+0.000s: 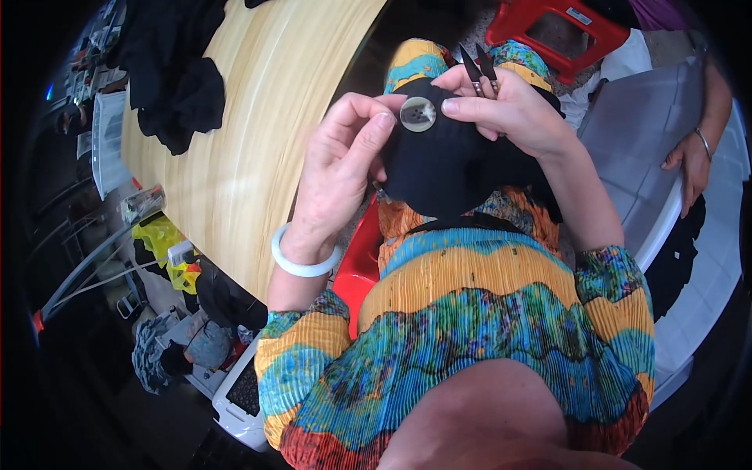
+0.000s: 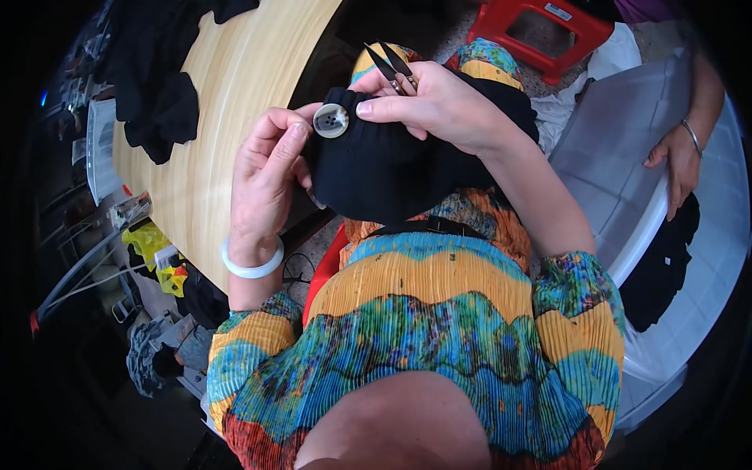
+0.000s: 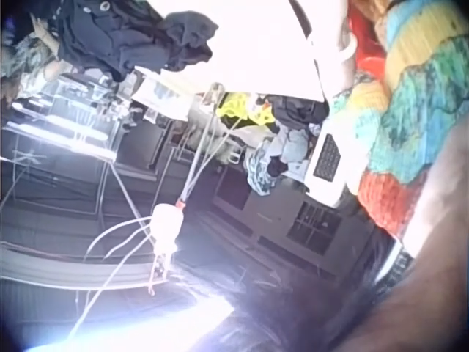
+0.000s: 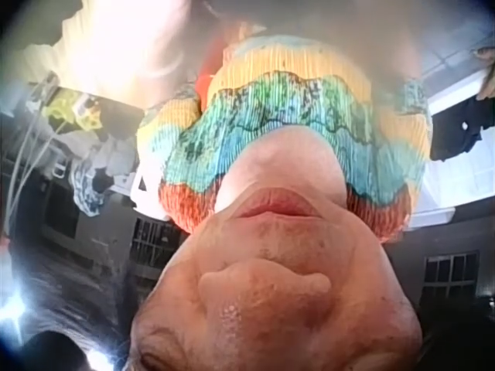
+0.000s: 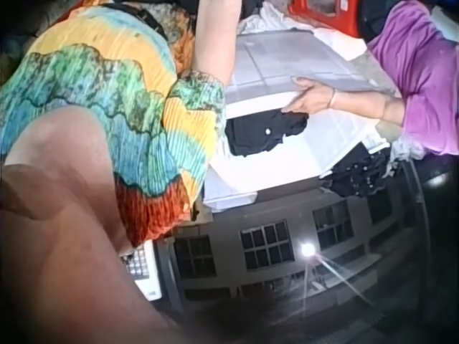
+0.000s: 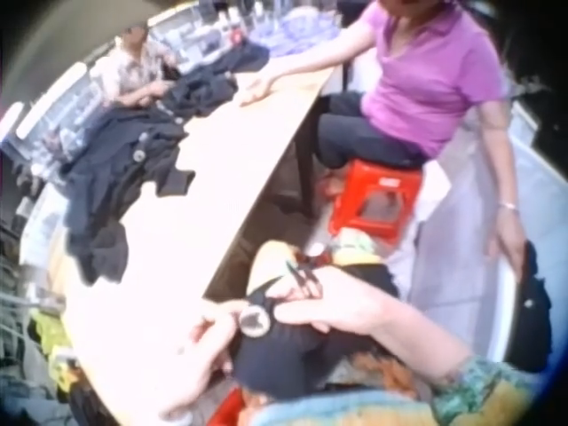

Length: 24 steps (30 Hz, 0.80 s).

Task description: Trimming loose threads and inspecting black garments in a workshop.

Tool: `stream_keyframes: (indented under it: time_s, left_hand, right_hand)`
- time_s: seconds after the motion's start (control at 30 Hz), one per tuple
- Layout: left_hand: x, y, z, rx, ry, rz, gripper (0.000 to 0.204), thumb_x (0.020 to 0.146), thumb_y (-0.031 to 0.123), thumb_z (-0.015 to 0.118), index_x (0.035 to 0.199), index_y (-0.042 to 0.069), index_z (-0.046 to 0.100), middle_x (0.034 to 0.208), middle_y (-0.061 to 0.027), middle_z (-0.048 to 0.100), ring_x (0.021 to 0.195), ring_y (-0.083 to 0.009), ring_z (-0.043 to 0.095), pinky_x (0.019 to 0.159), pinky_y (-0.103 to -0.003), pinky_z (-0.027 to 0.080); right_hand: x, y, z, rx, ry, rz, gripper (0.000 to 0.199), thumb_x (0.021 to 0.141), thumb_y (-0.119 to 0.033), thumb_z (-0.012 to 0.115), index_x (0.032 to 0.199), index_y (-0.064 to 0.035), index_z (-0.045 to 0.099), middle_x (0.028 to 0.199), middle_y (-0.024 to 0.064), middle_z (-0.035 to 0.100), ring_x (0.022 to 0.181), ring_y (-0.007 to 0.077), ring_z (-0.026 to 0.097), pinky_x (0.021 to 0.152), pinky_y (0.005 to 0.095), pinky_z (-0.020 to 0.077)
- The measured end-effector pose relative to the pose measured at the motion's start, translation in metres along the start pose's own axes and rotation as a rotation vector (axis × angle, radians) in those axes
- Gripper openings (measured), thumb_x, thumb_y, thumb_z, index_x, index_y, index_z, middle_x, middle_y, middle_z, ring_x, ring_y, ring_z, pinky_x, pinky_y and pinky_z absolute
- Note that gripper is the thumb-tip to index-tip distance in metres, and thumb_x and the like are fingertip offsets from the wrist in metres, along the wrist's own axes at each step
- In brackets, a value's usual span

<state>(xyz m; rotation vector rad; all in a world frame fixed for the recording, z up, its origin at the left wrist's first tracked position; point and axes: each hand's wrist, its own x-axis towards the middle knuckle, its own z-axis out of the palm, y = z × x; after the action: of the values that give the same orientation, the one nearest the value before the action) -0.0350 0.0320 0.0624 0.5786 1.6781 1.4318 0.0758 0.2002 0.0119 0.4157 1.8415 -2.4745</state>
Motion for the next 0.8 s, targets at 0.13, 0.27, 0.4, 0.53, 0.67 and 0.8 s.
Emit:
stream_keyframes:
  time_s: [0.13, 0.27, 0.4, 0.53, 0.67, 0.8]
  left_hand:
    - [-0.001, -0.007, 0.001, -0.580, -0.101, -0.211, 0.008, 0.086, 0.011, 0.047, 0.085, 0.004, 0.050, 0.093, -0.0055, 0.055, 0.077, -0.0091, 0.054, 0.067, -0.021, 0.049]
    - [0.004, -0.015, 0.004, -0.703, -0.011, -0.163, 0.007, 0.086, 0.011, 0.047, 0.086, 0.004, 0.050, 0.089, -0.0052, 0.055, 0.081, -0.0112, 0.054, 0.074, -0.028, 0.050]
    - [0.010, -0.017, 0.008, -0.713, 0.021, -0.076, 0.008, 0.087, 0.011, 0.046, 0.086, 0.004, 0.050, 0.087, -0.0048, 0.055, 0.082, -0.0113, 0.054, 0.078, -0.031, 0.048]
    - [0.015, -0.017, 0.014, -0.686, 0.026, -0.043, 0.008, 0.087, 0.011, 0.047, 0.086, 0.004, 0.049, 0.089, -0.0050, 0.054, 0.082, -0.0117, 0.054, 0.078, -0.030, 0.048]
    - [0.018, -0.019, 0.017, -0.662, 0.021, -0.005, 0.008, 0.086, 0.011, 0.047, 0.086, 0.003, 0.049, 0.093, -0.0058, 0.053, 0.084, -0.0124, 0.054, 0.078, -0.028, 0.048]
    - [0.019, -0.022, 0.020, -0.663, 0.022, 0.028, 0.007, 0.087, 0.011, 0.047, 0.086, 0.003, 0.047, 0.094, -0.0071, 0.052, 0.084, -0.0121, 0.054, 0.079, -0.025, 0.047]
  right_hand:
    - [0.000, 0.000, 0.004, -0.092, 0.107, -0.051, 0.028, 0.080, -0.021, 0.056, 0.099, 0.0000, 0.051, 0.070, -0.0005, 0.051, 0.053, 0.0032, 0.043, 0.047, 0.0169, 0.0343]
    - [-0.009, -0.001, 0.012, -0.349, 0.476, -0.358, 0.030, 0.087, -0.026, 0.045, 0.104, -0.0010, 0.046, 0.083, 0.0039, 0.051, 0.074, 0.0093, 0.047, 0.067, 0.0215, 0.0388]
    - [-0.037, -0.025, 0.027, -0.085, 0.196, -0.127, 0.026, 0.090, -0.024, 0.036, 0.098, -0.0037, 0.049, 0.077, -0.0008, 0.047, 0.064, 0.0038, 0.039, 0.057, 0.0178, 0.0334]
    - [-0.032, -0.014, 0.030, -0.019, 0.047, -0.012, 0.028, 0.090, -0.021, 0.035, 0.099, 0.0013, 0.048, 0.071, 0.0020, 0.049, 0.050, 0.0021, 0.035, 0.045, 0.0156, 0.0307]
    - [-0.026, -0.011, 0.025, 0.001, -0.008, 0.040, 0.028, 0.090, -0.023, 0.036, 0.095, 0.0004, 0.051, 0.066, 0.0011, 0.049, 0.048, 0.0016, 0.037, 0.043, 0.0149, 0.0298]
    - [-0.021, -0.008, 0.024, 0.009, -0.026, 0.068, 0.028, 0.090, -0.023, 0.037, 0.093, -0.0001, 0.052, 0.064, 0.0001, 0.049, 0.047, 0.0013, 0.036, 0.042, 0.0148, 0.0288]
